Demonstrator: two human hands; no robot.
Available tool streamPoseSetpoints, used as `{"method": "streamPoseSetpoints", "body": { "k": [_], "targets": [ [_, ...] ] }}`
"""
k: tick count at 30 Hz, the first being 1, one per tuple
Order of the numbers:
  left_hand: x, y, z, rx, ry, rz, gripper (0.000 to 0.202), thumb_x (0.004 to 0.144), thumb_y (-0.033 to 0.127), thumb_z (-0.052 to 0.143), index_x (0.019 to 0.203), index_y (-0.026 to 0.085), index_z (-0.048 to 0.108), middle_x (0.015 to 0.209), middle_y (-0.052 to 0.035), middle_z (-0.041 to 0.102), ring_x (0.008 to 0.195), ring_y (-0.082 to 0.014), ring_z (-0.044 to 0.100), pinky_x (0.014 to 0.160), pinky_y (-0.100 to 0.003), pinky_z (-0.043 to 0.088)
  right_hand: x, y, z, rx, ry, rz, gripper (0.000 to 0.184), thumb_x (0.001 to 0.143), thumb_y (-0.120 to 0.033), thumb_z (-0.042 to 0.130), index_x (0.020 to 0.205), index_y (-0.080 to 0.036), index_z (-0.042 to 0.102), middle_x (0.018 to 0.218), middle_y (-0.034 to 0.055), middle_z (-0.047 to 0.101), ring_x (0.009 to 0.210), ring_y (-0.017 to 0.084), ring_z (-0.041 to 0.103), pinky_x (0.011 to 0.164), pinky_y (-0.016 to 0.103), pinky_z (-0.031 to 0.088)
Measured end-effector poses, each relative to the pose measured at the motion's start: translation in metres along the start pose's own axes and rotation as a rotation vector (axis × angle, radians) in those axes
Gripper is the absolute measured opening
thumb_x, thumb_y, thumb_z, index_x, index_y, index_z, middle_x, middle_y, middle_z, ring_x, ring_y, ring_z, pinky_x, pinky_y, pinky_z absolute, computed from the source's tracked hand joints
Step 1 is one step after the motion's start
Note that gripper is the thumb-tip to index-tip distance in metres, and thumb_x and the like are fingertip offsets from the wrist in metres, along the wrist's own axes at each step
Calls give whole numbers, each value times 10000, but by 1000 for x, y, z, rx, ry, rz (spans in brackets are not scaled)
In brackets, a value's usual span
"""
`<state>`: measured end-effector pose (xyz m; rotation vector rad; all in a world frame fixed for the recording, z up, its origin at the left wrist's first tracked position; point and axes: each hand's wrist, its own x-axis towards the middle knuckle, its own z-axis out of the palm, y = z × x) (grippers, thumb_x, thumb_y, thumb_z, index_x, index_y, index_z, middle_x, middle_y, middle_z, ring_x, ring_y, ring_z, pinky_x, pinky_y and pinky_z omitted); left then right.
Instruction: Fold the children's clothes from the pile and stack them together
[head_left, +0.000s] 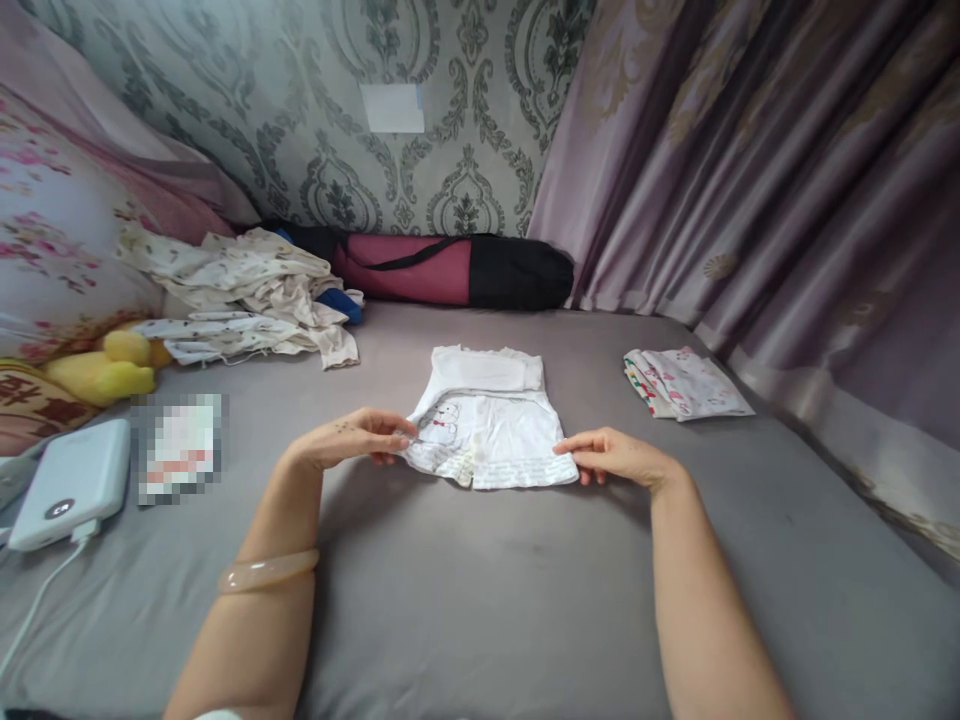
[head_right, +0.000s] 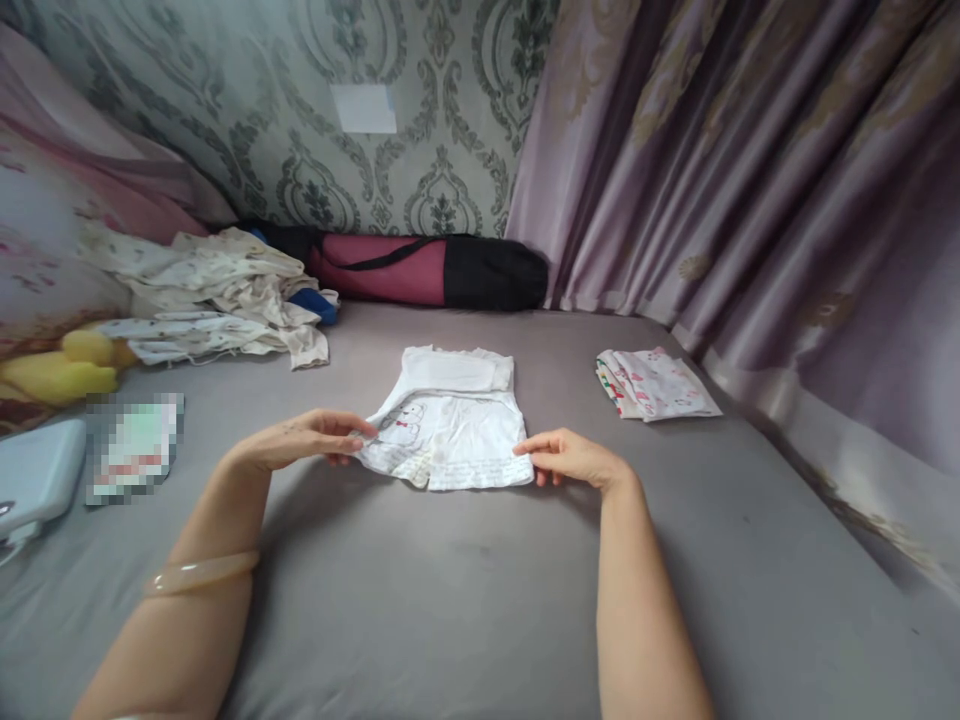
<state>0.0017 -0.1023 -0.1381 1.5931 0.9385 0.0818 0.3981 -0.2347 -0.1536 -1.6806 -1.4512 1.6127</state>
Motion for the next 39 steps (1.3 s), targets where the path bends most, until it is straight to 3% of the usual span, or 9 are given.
{"method": "streamPoseSetpoints", "body": {
  "k": [4, 11, 14, 17, 23, 27, 31, 35, 39],
  "targets": [
    [-3, 3, 1, 105, -35, 101, 638, 639, 401, 692, 1246, 225, 600, 937, -16, 645, 829, -173, 561, 747, -233, 456, 3, 7, 2, 57, -49, -31, 579, 666, -261, 694, 1227, -141, 616, 919, 41, 682, 720, 99, 581, 597, 191, 390],
    [-1, -9, -6, 412, -6, 23, 483, 632, 385, 670, 1091, 233, 687, 743, 23, 534, 697, -149, 487, 643, -213, 388, -6, -3, -4, -221, -30, 83, 445, 758, -314, 616, 1160, -130, 666, 668, 2, 646, 586, 109, 526, 586, 220, 396],
    [-4, -4, -5, 459, 117, 56, 507, 662, 516, 688, 1091, 248, 690, 842, 5, 530, 723, -142, 475, 660, -216, 387, 2, -19, 12, -444, 348, -5, 380, 880, -356, 468, 1084, -136, 702, 740, 60, 692, 718, 178, 608, 711, 288, 466],
    [2, 9, 12, 471, 195, 188, 474, 743, 569, 626, 1056, 218, 687, 926, -23, 541, 730, -138, 480, 666, -228, 396, 29, -28, 56, -613, 828, -300, 484, 956, -347, 323, 1302, -122, 575, 1281, 153, 619, 1227, 262, 519, 1036, 392, 385],
    [29, 24, 67, 632, -9, 402, 228, 809, 365, 602, 918, 171, 653, 842, -28, 578, 760, -149, 535, 702, -242, 405, 60, -20, 128, -876, 394, -354, 597, 989, -402, 294, 1478, -64, 346, 1578, 177, 256, 1475, 268, 183, 1191, 480, 148],
    [29, 17, 76, 717, 32, 395, 229, 767, 319, 646, 936, 178, 580, 882, -31, 579, 780, -153, 528, 691, -242, 401, 45, -25, 121, -820, 338, -423, 542, 978, -428, 377, 1433, -137, 420, 1524, 154, 371, 1429, 249, 292, 1166, 435, 236],
    [27, 12, 73, 735, 37, 401, 192, 764, 290, 638, 910, 198, 553, 868, -10, 588, 782, -145, 536, 685, -230, 395, 33, -30, 120, -776, 379, -552, 289, 888, -338, 605, 1151, -220, 616, 1176, 85, 603, 1134, 221, 540, 996, 361, 419],
    [33, 13, 73, 770, 47, 392, 80, 767, 228, 605, 840, 196, 602, 826, -20, 634, 722, -142, 548, 645, -230, 376, 35, -28, 126, -799, 354, -590, 94, 918, -256, 576, 955, -213, 651, 973, 46, 617, 940, 173, 583, 845, 279, 458],
    [34, 19, 74, 756, 42, 332, 149, 808, 253, 554, 713, 178, 641, 711, -38, 651, 642, -139, 548, 598, -236, 349, 37, -28, 125, -884, 370, -620, 192, 974, -225, 471, 908, -193, 649, 935, 56, 621, 907, 171, 578, 805, 274, 453]
  ]
}}
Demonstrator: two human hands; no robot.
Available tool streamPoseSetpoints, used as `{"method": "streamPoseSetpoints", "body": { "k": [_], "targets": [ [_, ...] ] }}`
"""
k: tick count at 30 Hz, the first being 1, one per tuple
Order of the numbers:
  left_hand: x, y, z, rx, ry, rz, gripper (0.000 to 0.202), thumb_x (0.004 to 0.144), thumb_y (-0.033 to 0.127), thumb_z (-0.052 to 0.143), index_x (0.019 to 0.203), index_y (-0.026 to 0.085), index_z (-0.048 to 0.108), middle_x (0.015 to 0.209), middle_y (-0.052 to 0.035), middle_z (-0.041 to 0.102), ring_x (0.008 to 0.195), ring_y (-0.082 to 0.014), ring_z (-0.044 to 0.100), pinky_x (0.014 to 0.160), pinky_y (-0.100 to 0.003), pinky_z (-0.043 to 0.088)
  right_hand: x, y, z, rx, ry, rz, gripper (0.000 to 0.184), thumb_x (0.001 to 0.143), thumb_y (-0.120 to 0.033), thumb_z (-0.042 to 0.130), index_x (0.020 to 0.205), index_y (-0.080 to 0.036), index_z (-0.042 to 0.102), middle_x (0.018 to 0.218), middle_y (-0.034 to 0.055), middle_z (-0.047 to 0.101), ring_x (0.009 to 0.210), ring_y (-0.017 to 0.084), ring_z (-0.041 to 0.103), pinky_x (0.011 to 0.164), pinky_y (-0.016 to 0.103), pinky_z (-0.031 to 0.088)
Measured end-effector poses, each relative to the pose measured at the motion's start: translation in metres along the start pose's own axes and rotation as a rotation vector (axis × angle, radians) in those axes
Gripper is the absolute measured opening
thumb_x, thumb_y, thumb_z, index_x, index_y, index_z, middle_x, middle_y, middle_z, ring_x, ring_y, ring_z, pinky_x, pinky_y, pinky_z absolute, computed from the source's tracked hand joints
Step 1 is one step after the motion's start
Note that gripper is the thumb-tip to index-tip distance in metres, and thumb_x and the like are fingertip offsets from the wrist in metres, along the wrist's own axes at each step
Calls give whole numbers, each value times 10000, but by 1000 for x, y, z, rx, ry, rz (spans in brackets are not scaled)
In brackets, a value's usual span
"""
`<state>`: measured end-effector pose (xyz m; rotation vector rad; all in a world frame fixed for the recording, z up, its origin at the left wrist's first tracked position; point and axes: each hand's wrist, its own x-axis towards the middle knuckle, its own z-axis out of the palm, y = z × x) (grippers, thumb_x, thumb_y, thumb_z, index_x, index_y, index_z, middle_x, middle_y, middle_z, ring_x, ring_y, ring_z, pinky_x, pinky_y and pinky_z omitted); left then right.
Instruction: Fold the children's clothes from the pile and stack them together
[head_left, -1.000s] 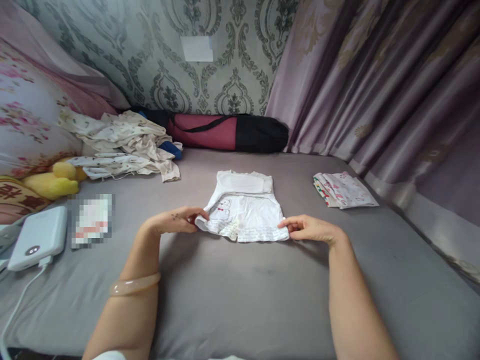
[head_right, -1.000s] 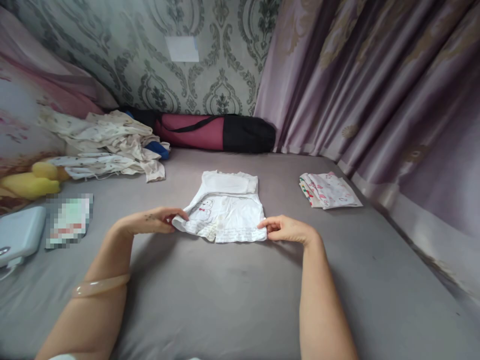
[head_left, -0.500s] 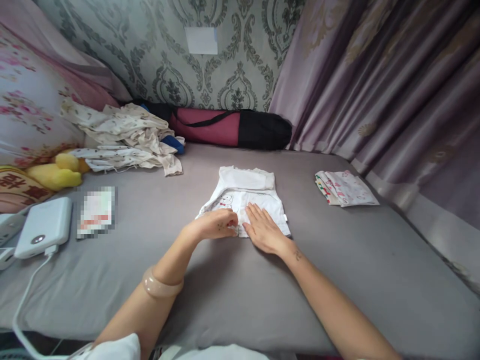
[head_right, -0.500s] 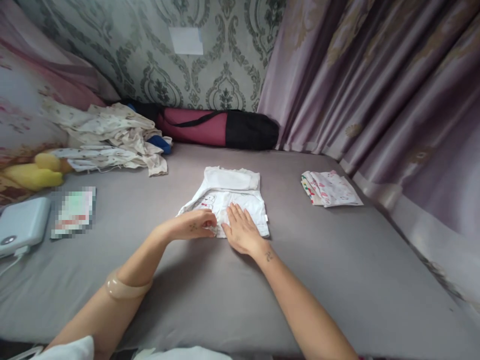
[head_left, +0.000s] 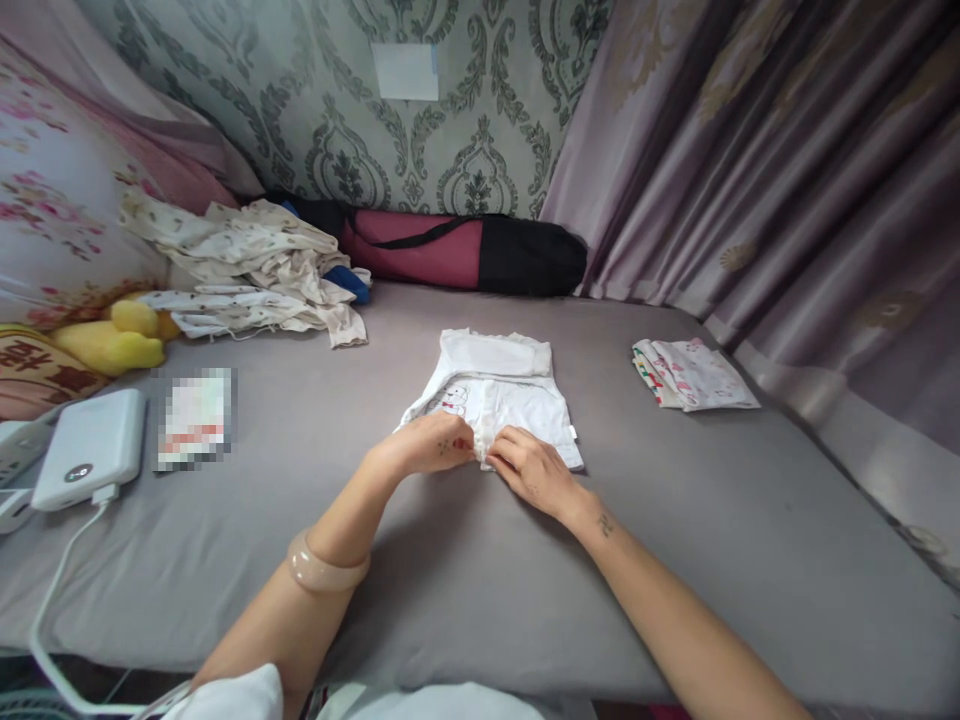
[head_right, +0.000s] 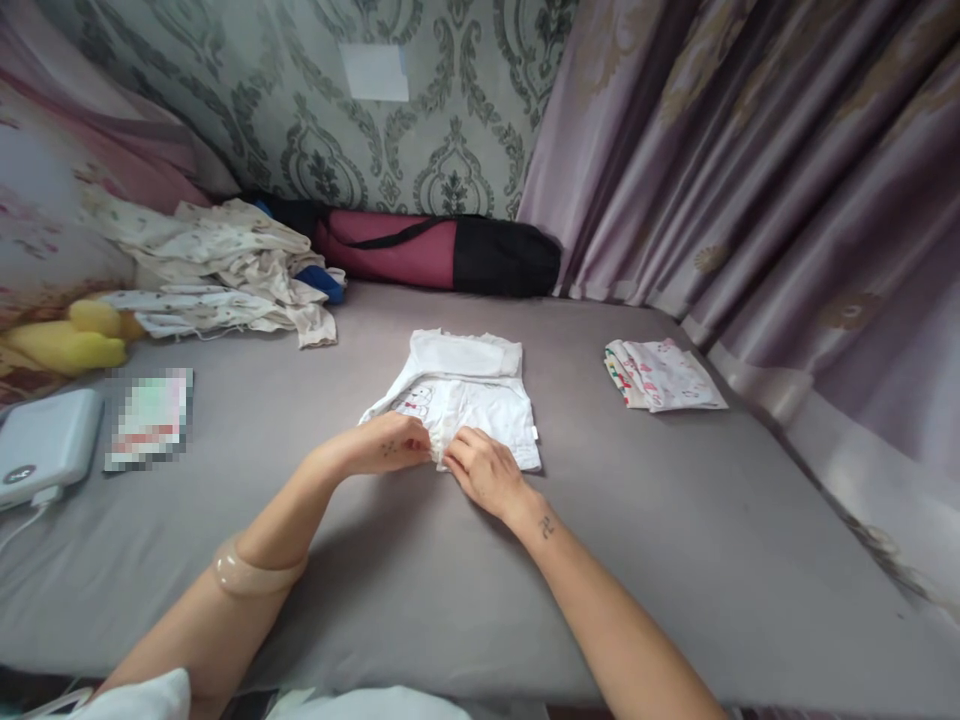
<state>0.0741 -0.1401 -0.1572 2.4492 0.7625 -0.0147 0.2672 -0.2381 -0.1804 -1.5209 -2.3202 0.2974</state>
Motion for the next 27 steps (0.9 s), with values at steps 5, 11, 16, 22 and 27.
{"method": "streamPoseSetpoints", "body": {
  "k": [5, 11, 16, 22, 27],
  "targets": [
    [0, 0, -1, 1, 34, 24, 246, 833, 300, 540, 652, 171, 644, 607, -16, 606, 567, -122, 498, 549, -238, 312, -4, -3, -6, 11, -33, 20, 151, 902, -316, 618, 995, -199, 641, 1006, 58, 634, 975, 198, 592, 851, 300, 467],
    [3, -2, 0, 44, 123, -35, 262, 845, 288, 497, 671, 161, 647, 618, -28, 599, 565, -125, 469, 550, -248, 313, -7, -4, 9, -56, 65, 16, 238, 975, -231, 424, 893, -184, 642, 942, 105, 663, 921, 211, 609, 829, 321, 469],
    [0, 9, -4, 11, 68, 7, 264, 849, 277, 470, 701, 165, 658, 652, -25, 622, 587, -129, 487, 579, -252, 324, 2, 6, -3, 292, 266, 452, 198, 925, -294, 474, 896, -182, 635, 838, 41, 690, 745, 149, 632, 690, 226, 467],
    [-2, 18, -7, -51, 10, 118, 225, 786, 161, 464, 701, 159, 673, 631, -20, 641, 569, -112, 510, 570, -230, 338, 10, -7, -17, 383, 240, 445, 211, 911, -310, 484, 898, -185, 654, 870, 40, 706, 756, 147, 636, 675, 218, 462],
    [-7, 3, -13, -79, 82, 21, 273, 777, 140, 458, 873, 160, 713, 807, -49, 717, 695, -147, 611, 651, -238, 439, 7, -17, -17, 224, 2, 159, 269, 951, -287, 443, 871, -222, 690, 911, 41, 720, 884, 182, 650, 818, 282, 476]
  ]
}}
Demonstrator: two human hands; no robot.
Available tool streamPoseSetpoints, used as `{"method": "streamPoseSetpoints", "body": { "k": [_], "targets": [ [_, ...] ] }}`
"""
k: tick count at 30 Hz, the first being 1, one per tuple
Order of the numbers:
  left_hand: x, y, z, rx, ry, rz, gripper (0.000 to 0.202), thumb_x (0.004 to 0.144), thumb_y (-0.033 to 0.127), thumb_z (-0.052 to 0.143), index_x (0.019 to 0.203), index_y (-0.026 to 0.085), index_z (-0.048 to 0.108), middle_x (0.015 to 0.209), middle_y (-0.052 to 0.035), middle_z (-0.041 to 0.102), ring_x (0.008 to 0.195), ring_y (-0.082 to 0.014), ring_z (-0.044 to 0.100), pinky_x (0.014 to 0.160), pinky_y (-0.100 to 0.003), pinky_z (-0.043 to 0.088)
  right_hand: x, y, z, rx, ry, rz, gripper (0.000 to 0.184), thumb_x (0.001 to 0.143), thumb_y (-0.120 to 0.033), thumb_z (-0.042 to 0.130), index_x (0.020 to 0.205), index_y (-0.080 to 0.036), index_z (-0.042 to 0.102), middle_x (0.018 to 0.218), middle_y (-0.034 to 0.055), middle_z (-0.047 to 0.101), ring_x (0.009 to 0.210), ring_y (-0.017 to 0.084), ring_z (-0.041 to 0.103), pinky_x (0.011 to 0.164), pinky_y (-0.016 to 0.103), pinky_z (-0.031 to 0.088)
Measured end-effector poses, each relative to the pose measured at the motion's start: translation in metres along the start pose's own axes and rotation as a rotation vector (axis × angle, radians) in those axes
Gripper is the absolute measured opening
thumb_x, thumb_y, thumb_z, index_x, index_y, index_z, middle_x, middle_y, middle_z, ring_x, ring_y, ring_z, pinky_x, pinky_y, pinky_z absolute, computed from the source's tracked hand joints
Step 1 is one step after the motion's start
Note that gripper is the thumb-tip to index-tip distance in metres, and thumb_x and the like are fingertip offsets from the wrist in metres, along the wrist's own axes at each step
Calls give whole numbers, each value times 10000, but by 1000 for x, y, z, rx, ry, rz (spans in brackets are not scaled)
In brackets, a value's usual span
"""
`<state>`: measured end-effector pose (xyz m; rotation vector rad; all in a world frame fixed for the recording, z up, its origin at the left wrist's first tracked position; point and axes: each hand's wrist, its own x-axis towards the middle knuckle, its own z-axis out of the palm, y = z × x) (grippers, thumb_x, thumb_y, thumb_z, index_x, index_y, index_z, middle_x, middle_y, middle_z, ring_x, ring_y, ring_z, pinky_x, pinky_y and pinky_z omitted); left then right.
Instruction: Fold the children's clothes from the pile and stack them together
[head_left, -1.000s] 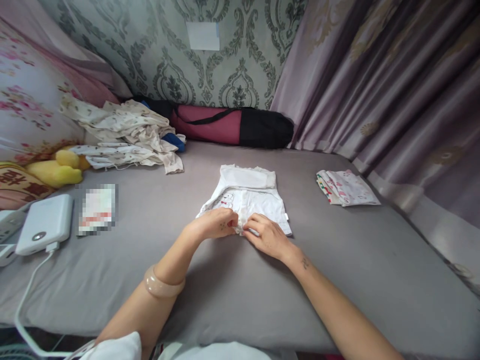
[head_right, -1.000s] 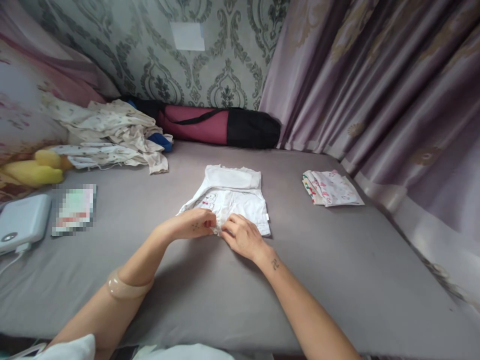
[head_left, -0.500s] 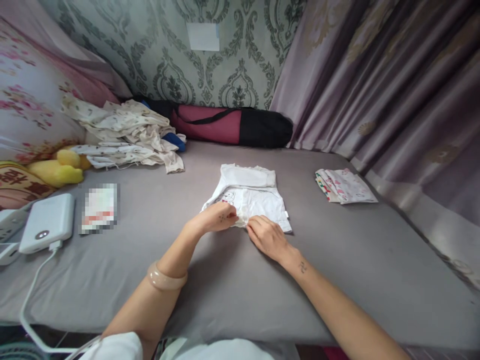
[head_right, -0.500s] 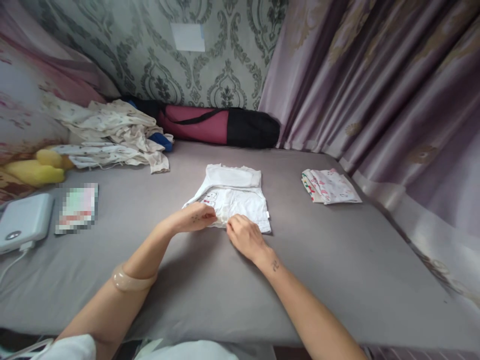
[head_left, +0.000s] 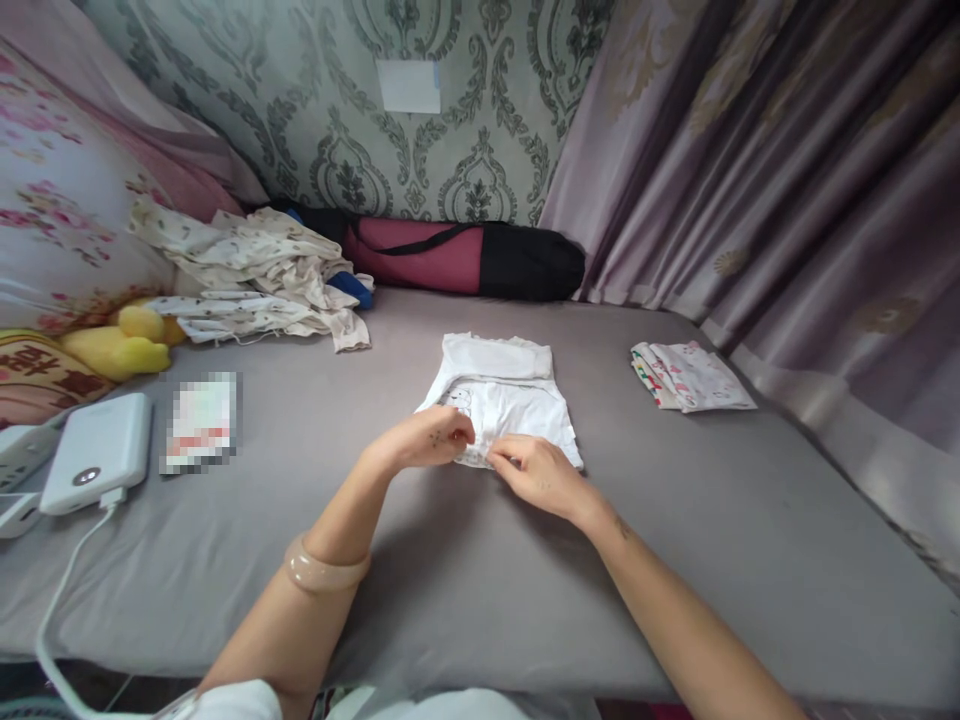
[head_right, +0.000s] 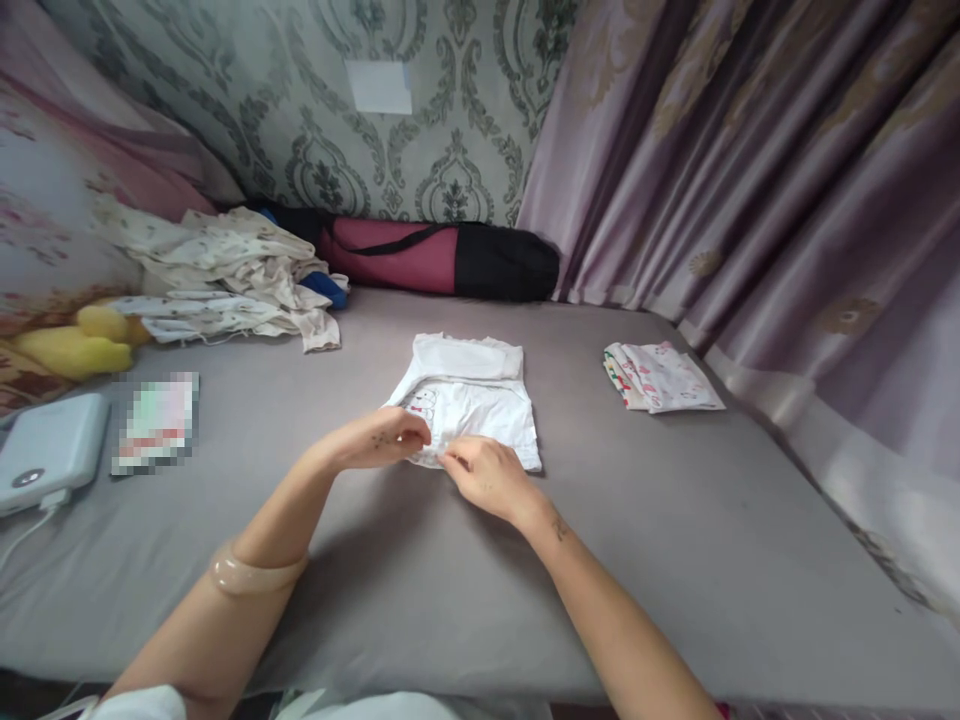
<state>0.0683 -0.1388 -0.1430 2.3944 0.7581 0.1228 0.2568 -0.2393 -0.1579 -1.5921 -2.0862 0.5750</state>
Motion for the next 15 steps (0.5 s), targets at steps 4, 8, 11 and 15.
{"method": "streamPoseSetpoints", "body": {
  "k": [4, 8, 11, 15],
  "targets": [
    [15, -9, 21, 77, 354, 16, 411, 922, 228, 341, 1224, 97, 588, 1227, -174, 643, 1074, -231, 621, 912, -348, 481, 14, 13, 1, -244, 320, 60, 401, 986, -283, 338, 1267, -166, 598, 1320, 136, 601, 1270, 244, 504, 1092, 401, 336],
    [33, -18, 55, 321, 389, -116, 551, 973, 358, 325, 1415, 37, 405, 1520, -228, 357, 1434, -305, 296, 1164, -499, 244, 28, 35, 18, -448, 230, 201, 576, 988, -333, 293, 1486, -47, 330, 1565, 175, 291, 1469, 268, 201, 1190, 477, 117],
    [36, -23, 66, 422, 255, -251, 630, 985, 446, 290, 1467, 43, 348, 1553, -192, 306, 1461, -304, 231, 1194, -488, 179, 31, 45, 30, -451, 16, 251, 621, 992, -374, 252, 1505, -26, 281, 1588, 158, 219, 1479, 254, 170, 1197, 447, 108],
    [31, -21, 61, 463, 214, -285, 655, 988, 472, 274, 1482, 46, 337, 1565, -165, 284, 1467, -282, 217, 1205, -441, 167, 31, 46, 27, -406, -71, 278, 643, 998, -400, 205, 1521, -27, 235, 1603, 137, 160, 1487, 246, 133, 1201, 442, 94]
  ]
}}
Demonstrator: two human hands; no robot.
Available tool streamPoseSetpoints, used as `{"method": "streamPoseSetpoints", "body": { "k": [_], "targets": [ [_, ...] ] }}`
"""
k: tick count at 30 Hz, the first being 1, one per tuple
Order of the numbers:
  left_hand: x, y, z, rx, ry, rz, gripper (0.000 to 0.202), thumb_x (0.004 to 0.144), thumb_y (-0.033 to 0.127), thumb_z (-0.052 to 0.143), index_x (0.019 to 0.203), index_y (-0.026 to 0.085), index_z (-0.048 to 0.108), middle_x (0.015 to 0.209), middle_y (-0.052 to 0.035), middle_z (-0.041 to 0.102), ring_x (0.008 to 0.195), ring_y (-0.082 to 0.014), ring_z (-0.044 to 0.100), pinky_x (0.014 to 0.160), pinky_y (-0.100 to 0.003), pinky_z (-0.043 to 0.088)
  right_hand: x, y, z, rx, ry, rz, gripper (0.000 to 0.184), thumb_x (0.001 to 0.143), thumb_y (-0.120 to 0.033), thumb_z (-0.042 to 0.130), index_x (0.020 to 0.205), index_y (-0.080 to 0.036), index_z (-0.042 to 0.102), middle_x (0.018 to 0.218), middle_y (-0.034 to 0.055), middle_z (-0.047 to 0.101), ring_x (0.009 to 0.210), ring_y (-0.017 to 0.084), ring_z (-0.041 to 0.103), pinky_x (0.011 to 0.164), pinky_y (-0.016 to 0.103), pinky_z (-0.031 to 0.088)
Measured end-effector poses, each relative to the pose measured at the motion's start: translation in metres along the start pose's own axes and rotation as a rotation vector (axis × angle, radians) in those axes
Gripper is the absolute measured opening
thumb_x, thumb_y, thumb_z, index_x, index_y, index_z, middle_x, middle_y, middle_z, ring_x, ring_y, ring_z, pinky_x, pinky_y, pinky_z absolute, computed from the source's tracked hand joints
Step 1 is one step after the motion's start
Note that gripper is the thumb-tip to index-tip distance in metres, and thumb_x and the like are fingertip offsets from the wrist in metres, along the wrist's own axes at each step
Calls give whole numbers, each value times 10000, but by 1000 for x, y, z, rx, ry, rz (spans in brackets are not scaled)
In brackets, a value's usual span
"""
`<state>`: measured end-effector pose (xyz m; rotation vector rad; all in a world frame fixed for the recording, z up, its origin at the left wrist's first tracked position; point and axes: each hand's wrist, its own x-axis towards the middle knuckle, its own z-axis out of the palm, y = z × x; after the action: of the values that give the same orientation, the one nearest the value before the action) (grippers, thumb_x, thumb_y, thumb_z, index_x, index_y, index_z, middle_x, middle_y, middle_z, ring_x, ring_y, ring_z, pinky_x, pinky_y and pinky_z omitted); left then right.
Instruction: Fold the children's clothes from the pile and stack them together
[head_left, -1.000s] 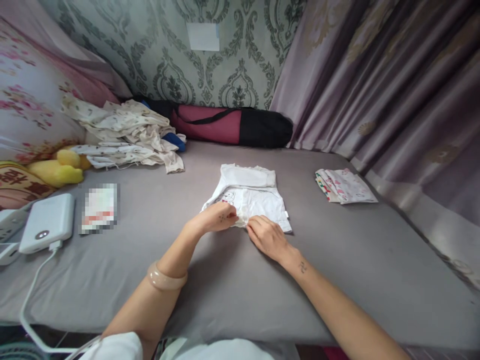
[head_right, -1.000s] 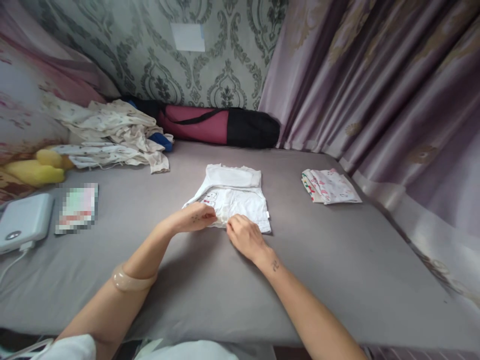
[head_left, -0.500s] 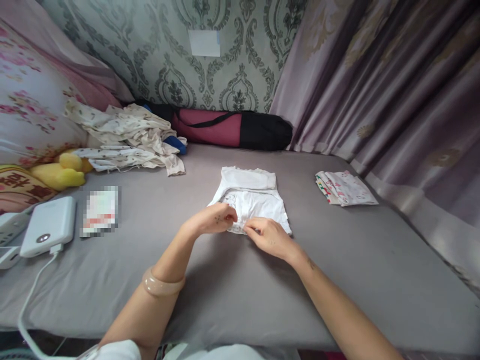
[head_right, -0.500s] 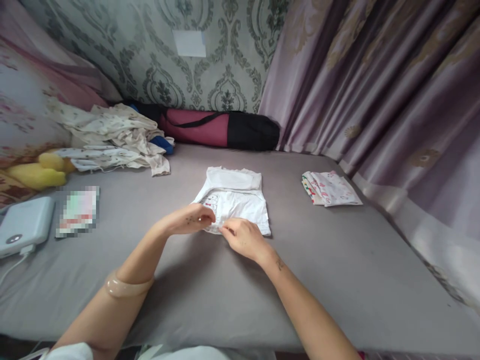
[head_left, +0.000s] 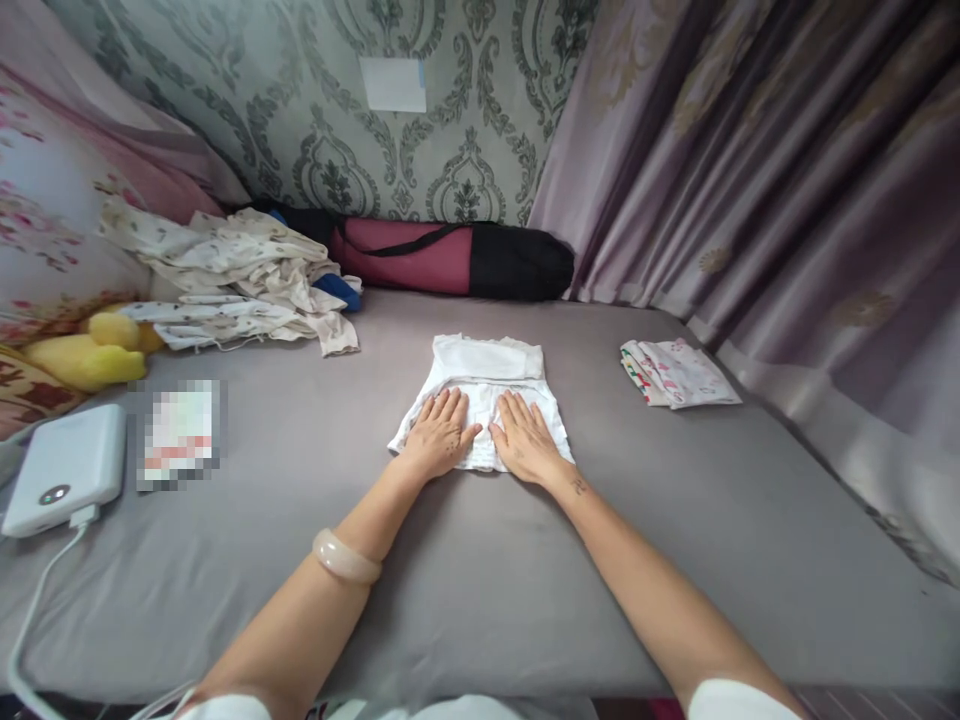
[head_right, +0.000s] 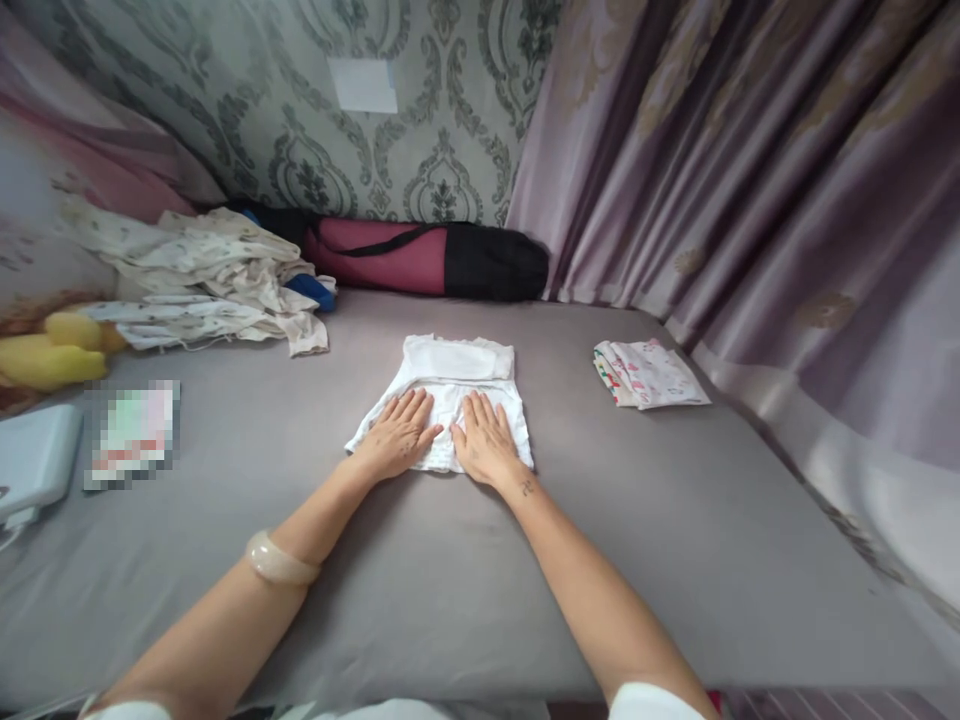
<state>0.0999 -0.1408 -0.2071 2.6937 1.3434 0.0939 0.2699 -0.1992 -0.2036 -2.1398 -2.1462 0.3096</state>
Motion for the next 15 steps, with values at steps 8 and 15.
{"method": "streamPoseSetpoints", "body": {
  "k": [8, 15],
  "targets": [
    [-5, -6, -4, 64, 316, -54, 630, 995, 449, 266, 1491, 68, 336, 1580, -191, 233, 1482, -306, 146, 1196, -489, 130, -23, 24, -8, -111, 260, 74, 642, 997, -388, 230, 1517, -12, 229, 1598, 164, 167, 1491, 262, 98, 1199, 477, 74],
    [-5, -8, 4, 27, 48, -120, 619, 969, 516, 332, 1478, 168, 385, 1565, -188, 288, 1460, -364, 205, 1150, -589, 162, -25, 38, 1, 25, 56, 107, 644, 981, -403, 255, 1512, -37, 268, 1598, 159, 184, 1486, 261, 140, 1197, 468, 110]
  ]
}}
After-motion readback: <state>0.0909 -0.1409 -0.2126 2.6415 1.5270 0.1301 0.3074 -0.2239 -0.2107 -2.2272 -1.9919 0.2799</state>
